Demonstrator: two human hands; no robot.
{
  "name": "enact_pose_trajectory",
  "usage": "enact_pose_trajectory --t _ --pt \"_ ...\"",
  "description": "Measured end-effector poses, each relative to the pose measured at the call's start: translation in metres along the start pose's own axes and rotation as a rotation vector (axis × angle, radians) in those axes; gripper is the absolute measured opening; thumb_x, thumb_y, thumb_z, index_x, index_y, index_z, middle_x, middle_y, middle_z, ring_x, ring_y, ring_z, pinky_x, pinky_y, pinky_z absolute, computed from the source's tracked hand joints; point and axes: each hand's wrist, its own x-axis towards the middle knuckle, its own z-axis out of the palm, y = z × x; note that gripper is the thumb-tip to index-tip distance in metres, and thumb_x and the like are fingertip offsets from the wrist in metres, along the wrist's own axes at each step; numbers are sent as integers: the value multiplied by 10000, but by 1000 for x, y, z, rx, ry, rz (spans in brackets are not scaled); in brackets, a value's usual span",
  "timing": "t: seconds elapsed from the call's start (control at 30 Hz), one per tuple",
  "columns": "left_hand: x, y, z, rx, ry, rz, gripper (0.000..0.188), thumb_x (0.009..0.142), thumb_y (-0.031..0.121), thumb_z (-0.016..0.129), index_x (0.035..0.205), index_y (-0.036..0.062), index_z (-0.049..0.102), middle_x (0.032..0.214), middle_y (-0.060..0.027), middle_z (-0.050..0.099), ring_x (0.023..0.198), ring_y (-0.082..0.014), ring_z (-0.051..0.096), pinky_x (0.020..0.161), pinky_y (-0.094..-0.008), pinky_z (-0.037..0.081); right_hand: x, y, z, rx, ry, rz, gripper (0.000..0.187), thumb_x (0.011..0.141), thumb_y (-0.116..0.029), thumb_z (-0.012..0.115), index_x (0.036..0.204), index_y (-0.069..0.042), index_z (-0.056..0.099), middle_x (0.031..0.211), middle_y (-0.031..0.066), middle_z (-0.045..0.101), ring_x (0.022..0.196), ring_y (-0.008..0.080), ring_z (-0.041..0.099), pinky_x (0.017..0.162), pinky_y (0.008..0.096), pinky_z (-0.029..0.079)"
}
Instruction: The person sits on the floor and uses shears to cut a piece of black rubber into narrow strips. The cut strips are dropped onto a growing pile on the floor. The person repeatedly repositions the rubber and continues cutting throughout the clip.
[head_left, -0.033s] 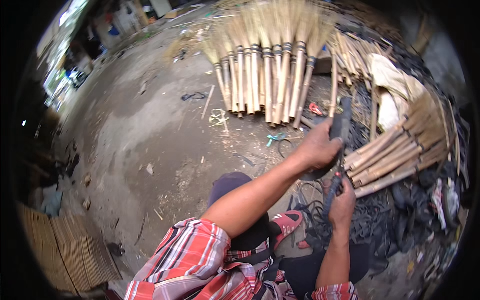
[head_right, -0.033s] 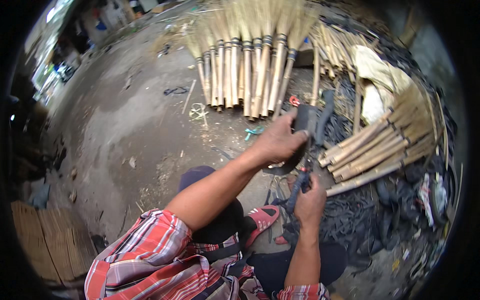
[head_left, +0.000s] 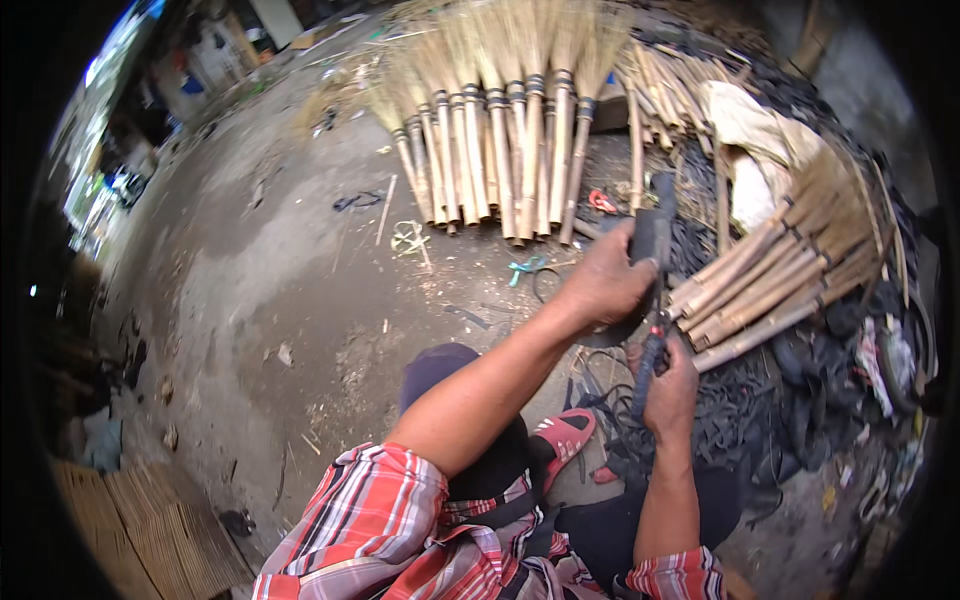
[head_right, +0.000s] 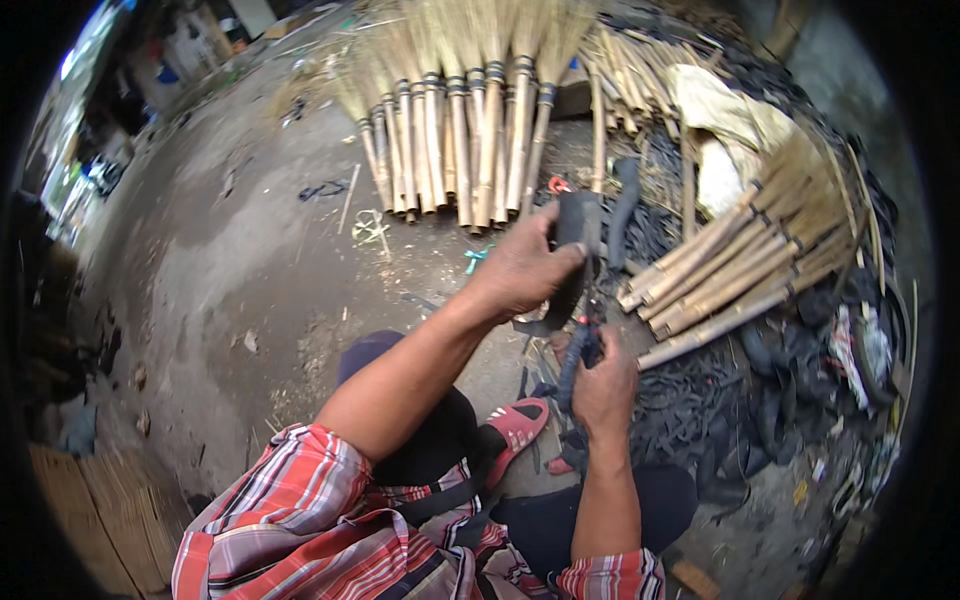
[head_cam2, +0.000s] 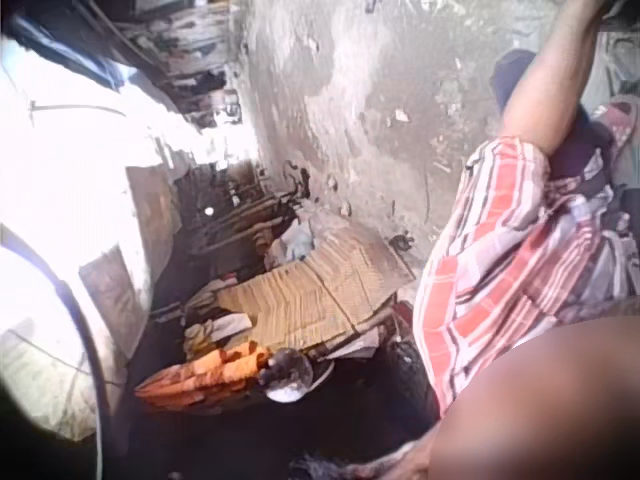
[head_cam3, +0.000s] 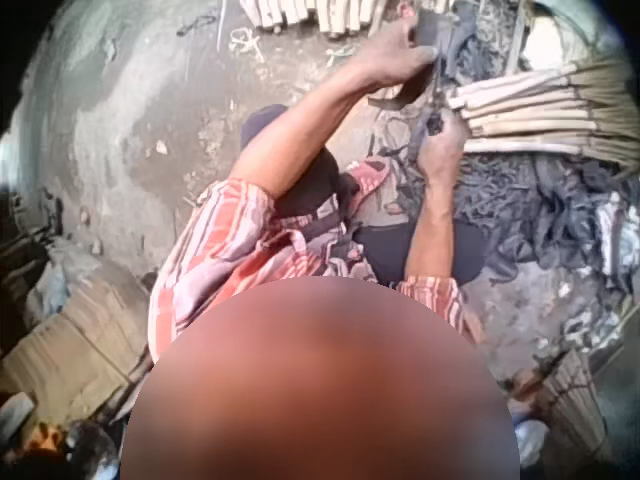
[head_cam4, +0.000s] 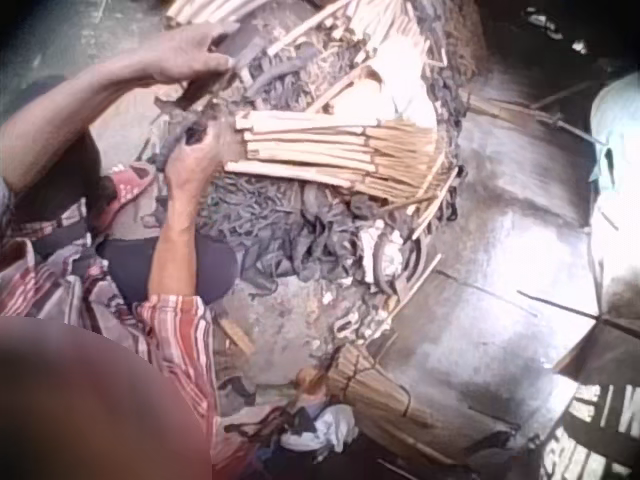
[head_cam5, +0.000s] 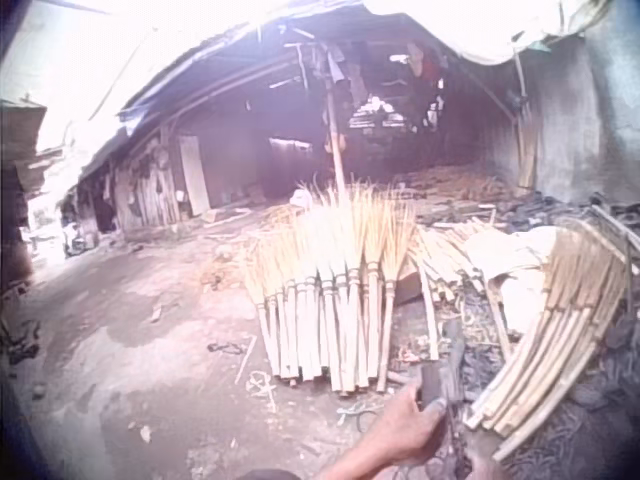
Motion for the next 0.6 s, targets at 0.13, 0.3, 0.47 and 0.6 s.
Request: enact_pose_trajectory --t 0.13,0.3,0.47,0.6 --pt "-6 6 15 -28 -130 -86 322 948 69 648 1260 -9 635 1038 -69 701 893 -137 637 839 -308 538 -12 -3 -25 -76 6 96 601 809 -544 847 961 2 647 853 247 694 814 463 680 755 530 499" --pt "-12 15 37 -135 -265 -71 291 947 68 651 1228 -10 664 1021 -50 721 914 -124 644 866 -306 539 -23 -3 -42 -117 101 27 649 801 -581 838 977 9 635 891 242 716 847 456 692 771 518 511" --pt "-12 14 53 -42 -272 -127 293 949 65 655 1233 -6 666 1030 -42 716 900 -119 634 858 -295 533 -36 1 -56 -75 106 111 640 789 -586 853 879 8 634 784 245 694 760 444 696 685 505 511" --pt "-14 21 63 -192 -248 -121 286 989 75 661 1264 -2 651 1081 -41 704 929 -112 636 839 -285 534 -46 -4 -66 -17 77 234 619 769 -565 883 811 0 633 680 230 656 644 410 680 595 476 497"
